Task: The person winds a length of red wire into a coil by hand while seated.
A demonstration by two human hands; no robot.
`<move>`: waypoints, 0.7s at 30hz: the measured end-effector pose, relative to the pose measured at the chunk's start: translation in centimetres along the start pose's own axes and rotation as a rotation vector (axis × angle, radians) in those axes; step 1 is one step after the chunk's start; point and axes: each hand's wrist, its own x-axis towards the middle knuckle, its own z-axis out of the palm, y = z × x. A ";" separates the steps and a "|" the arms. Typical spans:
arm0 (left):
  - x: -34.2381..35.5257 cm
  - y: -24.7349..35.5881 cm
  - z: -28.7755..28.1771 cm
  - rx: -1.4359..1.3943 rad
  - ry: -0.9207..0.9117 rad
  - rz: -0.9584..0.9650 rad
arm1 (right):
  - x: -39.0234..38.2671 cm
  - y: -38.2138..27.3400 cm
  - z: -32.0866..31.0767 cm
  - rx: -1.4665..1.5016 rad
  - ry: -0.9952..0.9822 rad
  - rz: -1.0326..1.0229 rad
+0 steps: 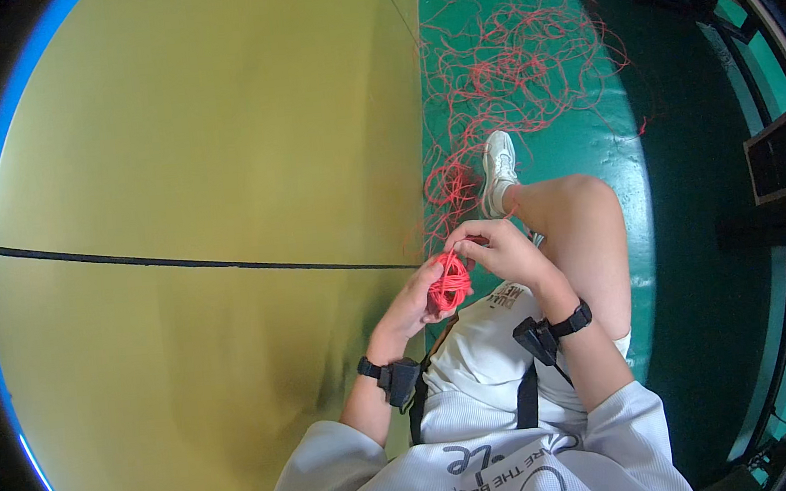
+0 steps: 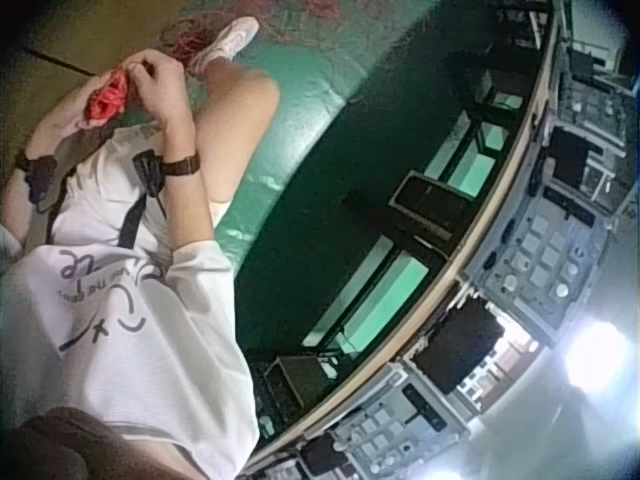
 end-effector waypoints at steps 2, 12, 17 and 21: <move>0.1 -0.2 0.1 -0.019 -0.018 0.017 | 0.1 0.5 0.0 0.017 0.000 0.014; -0.8 0.1 -0.3 0.152 0.026 0.021 | 0.4 -0.1 -0.9 0.229 -0.194 0.244; -0.7 0.0 0.0 0.002 -0.053 -0.014 | -0.2 0.1 0.1 -0.395 0.158 -0.143; -0.6 -0.8 -0.5 -0.104 -0.048 -0.017 | -0.3 -1.5 0.2 -0.502 0.321 -0.164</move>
